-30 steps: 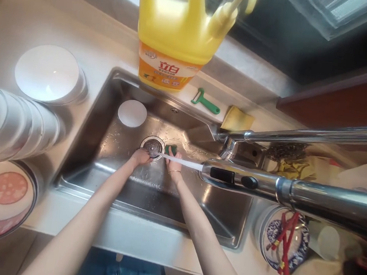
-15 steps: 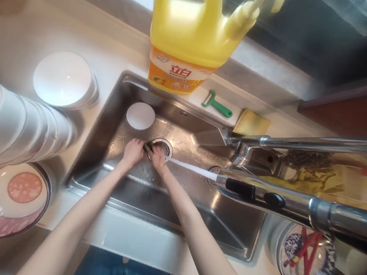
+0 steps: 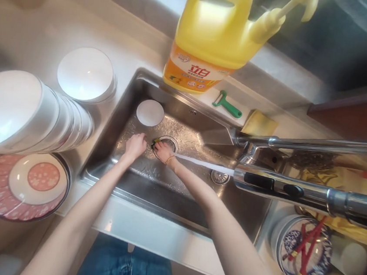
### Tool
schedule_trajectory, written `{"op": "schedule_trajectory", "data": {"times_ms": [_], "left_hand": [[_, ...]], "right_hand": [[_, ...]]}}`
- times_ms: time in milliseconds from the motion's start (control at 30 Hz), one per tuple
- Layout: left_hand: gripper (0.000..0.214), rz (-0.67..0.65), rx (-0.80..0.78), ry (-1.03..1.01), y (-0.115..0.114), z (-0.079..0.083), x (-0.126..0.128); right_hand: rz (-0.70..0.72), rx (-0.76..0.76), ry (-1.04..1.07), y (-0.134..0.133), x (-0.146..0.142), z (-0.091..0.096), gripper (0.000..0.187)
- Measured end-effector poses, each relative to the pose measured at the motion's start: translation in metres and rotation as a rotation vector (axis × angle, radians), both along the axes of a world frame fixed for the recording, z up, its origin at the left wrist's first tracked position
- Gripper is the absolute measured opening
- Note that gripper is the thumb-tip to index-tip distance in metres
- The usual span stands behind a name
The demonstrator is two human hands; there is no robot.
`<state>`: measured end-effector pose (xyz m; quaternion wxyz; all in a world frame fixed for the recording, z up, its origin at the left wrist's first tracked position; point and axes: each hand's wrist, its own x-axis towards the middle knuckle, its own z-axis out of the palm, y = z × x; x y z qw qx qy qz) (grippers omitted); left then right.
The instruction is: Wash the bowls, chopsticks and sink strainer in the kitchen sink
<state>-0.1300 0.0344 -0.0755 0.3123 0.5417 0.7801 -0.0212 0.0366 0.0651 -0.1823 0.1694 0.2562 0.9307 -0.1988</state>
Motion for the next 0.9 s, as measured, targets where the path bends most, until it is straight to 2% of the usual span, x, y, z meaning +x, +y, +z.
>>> {"op": "schedule_trajectory", "data": {"times_ms": [67,100,233,333,433,533,600,700,800,900], "left_hand": [[0.042,-0.025,0.003,-0.002,-0.001,0.001,0.003],[0.043,-0.036,0.0,0.0,-0.002,0.001,0.003],[0.043,-0.056,-0.015,0.01,-0.005,-0.004,0.002],[0.044,-0.052,-0.021,-0.002,-0.009,-0.011,-0.002],[0.044,-0.182,-0.023,-0.018,-0.013,-0.021,0.0],[0.047,-0.411,0.049,-0.059,-0.014,-0.036,0.012],[0.051,-0.454,0.078,-0.104,-0.011,-0.048,0.023],[0.058,-0.369,0.052,-0.144,-0.007,-0.065,0.036],[0.065,-0.303,0.043,-0.167,-0.007,-0.072,0.041],[0.062,-0.292,0.043,-0.171,-0.008,-0.066,0.038]], "right_hand": [[0.064,-0.002,-0.003,0.005,-0.001,0.0,0.036],[0.047,0.007,-0.009,0.01,-0.001,-0.001,0.036],[-0.18,0.083,-0.026,0.035,0.013,-0.007,0.038],[-0.319,0.093,-0.07,0.045,0.041,-0.012,0.043],[-0.491,0.103,-0.134,0.032,0.083,-0.015,0.043],[-0.576,0.073,-0.155,-0.004,0.125,-0.014,0.044],[-0.545,0.048,-0.141,-0.035,0.144,-0.012,0.046],[-0.393,-0.028,-0.146,-0.075,0.147,-0.009,0.046],[-0.252,-0.098,-0.085,-0.098,0.122,-0.008,0.044],[-0.177,-0.119,0.007,-0.105,0.078,-0.01,0.042]]}}
